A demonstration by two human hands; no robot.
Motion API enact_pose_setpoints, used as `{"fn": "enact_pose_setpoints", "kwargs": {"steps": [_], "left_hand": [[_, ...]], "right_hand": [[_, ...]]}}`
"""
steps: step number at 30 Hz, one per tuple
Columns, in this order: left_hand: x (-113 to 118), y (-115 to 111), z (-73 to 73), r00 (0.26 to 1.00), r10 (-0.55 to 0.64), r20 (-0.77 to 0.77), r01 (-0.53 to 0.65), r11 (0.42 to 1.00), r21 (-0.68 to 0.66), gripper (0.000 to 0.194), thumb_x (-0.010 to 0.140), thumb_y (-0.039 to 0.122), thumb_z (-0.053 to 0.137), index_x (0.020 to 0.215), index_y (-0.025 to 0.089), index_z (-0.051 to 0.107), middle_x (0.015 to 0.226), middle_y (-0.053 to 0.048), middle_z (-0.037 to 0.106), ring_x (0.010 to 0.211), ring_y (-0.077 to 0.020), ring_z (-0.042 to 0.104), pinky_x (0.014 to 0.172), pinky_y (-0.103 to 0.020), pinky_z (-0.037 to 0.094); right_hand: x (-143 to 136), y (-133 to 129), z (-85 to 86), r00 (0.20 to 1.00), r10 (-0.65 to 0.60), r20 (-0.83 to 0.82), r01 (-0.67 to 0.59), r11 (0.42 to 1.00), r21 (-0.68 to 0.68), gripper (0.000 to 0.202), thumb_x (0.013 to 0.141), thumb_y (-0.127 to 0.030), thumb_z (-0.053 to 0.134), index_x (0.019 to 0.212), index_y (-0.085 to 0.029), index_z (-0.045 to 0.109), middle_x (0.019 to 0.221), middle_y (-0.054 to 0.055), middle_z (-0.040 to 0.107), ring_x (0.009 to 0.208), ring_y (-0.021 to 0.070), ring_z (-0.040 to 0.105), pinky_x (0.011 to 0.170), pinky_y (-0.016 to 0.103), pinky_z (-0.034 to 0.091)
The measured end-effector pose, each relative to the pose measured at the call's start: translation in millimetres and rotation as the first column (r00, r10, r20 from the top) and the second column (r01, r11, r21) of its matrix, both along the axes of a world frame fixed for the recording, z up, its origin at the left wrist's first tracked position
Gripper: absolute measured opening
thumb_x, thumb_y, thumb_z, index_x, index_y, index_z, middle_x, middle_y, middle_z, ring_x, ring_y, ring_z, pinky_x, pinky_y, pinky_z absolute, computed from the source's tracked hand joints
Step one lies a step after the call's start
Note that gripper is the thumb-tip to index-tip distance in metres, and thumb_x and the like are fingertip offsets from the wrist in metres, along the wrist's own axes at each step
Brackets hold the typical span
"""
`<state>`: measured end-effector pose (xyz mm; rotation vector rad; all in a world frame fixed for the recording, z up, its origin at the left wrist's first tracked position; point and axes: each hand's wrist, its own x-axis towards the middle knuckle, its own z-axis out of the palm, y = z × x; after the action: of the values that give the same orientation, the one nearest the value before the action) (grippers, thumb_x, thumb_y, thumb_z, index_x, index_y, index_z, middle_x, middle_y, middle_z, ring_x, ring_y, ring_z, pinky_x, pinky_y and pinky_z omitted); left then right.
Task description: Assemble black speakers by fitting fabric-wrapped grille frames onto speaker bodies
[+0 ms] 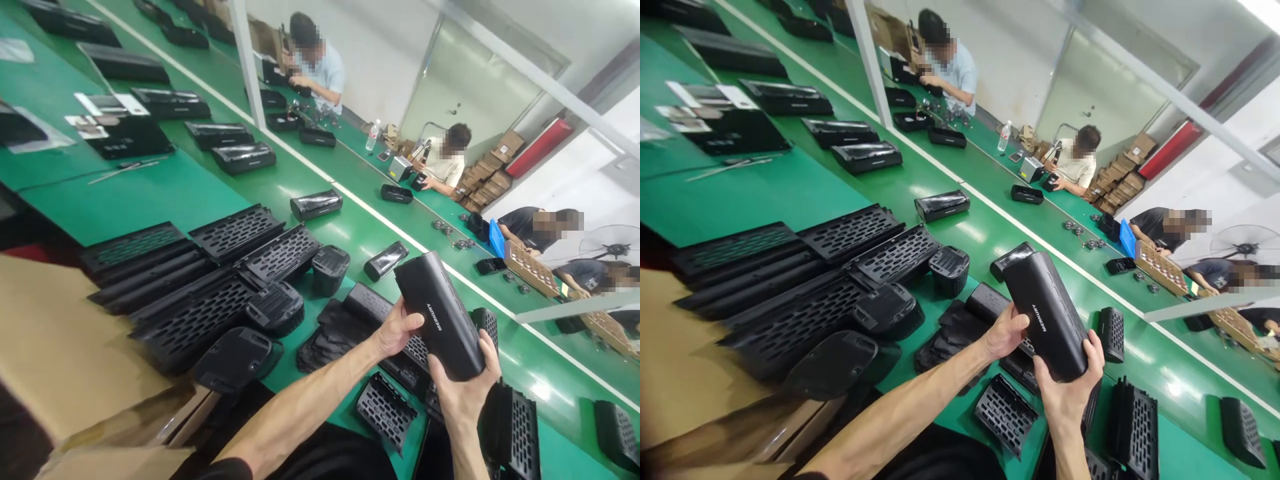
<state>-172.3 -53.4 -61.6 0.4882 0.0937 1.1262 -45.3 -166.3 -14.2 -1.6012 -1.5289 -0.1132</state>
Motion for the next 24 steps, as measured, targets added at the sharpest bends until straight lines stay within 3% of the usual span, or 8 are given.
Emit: {"fn": "enact_pose_setpoints", "kwargs": {"steps": [4,7,9,11,17,19,22,24], "left_hand": [[-29.8,36.4,13.5,0.975,0.091,-0.204,-0.037,0.966,0.256,0.11,0.058,0.063,0.094,0.15,0.021,0.051,0.15,-0.019,0.056,0.137,-0.0421,0.054,0.111,-0.053,0.046],[-65.8,66.8,37.1,0.879,0.247,-0.408,0.027,0.828,0.56,0.14,0.046,0.047,0.103,0.163,0.033,0.029,0.169,-0.013,0.032,0.152,-0.0427,0.034,0.124,-0.056,0.028],[-81.3,76.1,53.6,0.841,0.242,-0.484,0.181,0.717,0.673,0.134,0.049,0.043,0.102,0.163,0.035,0.032,0.168,-0.011,0.035,0.15,-0.0428,0.035,0.125,-0.056,0.027],[-86.2,75.8,64.1,0.831,0.235,-0.504,0.232,0.677,0.698,0.12,0.055,0.046,0.098,0.159,0.033,0.04,0.161,-0.009,0.044,0.144,-0.0425,0.044,0.123,-0.056,0.031],[-77.1,59.9,48.9,0.851,0.258,-0.458,0.092,0.785,0.612,0.11,0.051,0.045,0.098,0.15,0.031,0.052,0.151,-0.008,0.054,0.134,-0.0404,0.052,0.117,-0.054,0.039],[-70.5,53.3,36.7,0.896,0.185,-0.404,0.06,0.851,0.522,0.112,0.05,0.04,0.098,0.15,0.031,0.051,0.149,-0.009,0.057,0.13,-0.0389,0.056,0.114,-0.052,0.042],[-46.1,34.2,15.8,0.975,0.052,-0.216,0.016,0.953,0.302,0.107,0.051,0.049,0.094,0.148,0.027,0.054,0.149,-0.012,0.058,0.128,-0.0391,0.059,0.112,-0.052,0.045],[-23.7,17.0,-0.7,0.986,-0.124,-0.108,0.139,0.978,0.153,0.101,0.056,0.064,0.086,0.144,0.023,0.058,0.146,-0.014,0.061,0.129,-0.0409,0.06,0.111,-0.054,0.046]], "right_hand": [[17.7,6.1,14.1,0.998,0.061,-0.015,-0.06,0.996,0.071,0.076,0.08,-0.042,0.084,0.143,-0.027,0.044,0.15,0.014,0.05,0.14,0.0376,0.049,0.117,0.065,0.033],[34.1,-5.5,28.0,0.995,0.09,-0.052,-0.089,0.996,0.023,0.078,0.077,-0.043,0.086,0.142,-0.026,0.048,0.147,0.014,0.055,0.136,0.0392,0.053,0.113,0.065,0.036],[39.7,-11.6,30.8,0.993,0.093,-0.075,-0.094,0.996,-0.005,0.078,0.076,-0.046,0.085,0.143,-0.025,0.05,0.146,0.014,0.057,0.133,0.0394,0.055,0.111,0.063,0.039],[42.3,-13.4,29.9,0.991,0.091,-0.093,-0.093,0.996,-0.015,0.079,0.076,-0.048,0.085,0.143,-0.025,0.051,0.145,0.013,0.058,0.132,0.039,0.056,0.11,0.061,0.041],[54.8,-14.3,31.6,0.983,0.083,-0.163,-0.103,0.988,-0.117,0.076,0.075,-0.055,0.085,0.14,-0.028,0.056,0.146,0.012,0.057,0.134,0.0412,0.053,0.108,0.058,0.043],[55.5,-16.3,34.1,0.962,0.105,-0.252,-0.145,0.978,-0.15,0.086,0.076,-0.063,0.082,0.149,-0.032,0.048,0.15,0.013,0.054,0.136,0.0422,0.052,0.107,0.059,0.044],[42.8,-13.0,32.0,0.872,0.208,-0.443,-0.261,0.963,-0.061,0.117,0.072,-0.078,0.077,0.164,-0.043,0.015,0.164,0.012,0.039,0.14,0.0427,0.05,0.106,0.062,0.047],[28.7,-3.9,27.4,0.834,0.235,-0.499,-0.311,0.947,-0.075,0.123,0.069,-0.073,0.084,0.165,-0.043,0.013,0.166,0.01,0.035,0.144,0.043,0.045,0.112,0.064,0.042]]}}
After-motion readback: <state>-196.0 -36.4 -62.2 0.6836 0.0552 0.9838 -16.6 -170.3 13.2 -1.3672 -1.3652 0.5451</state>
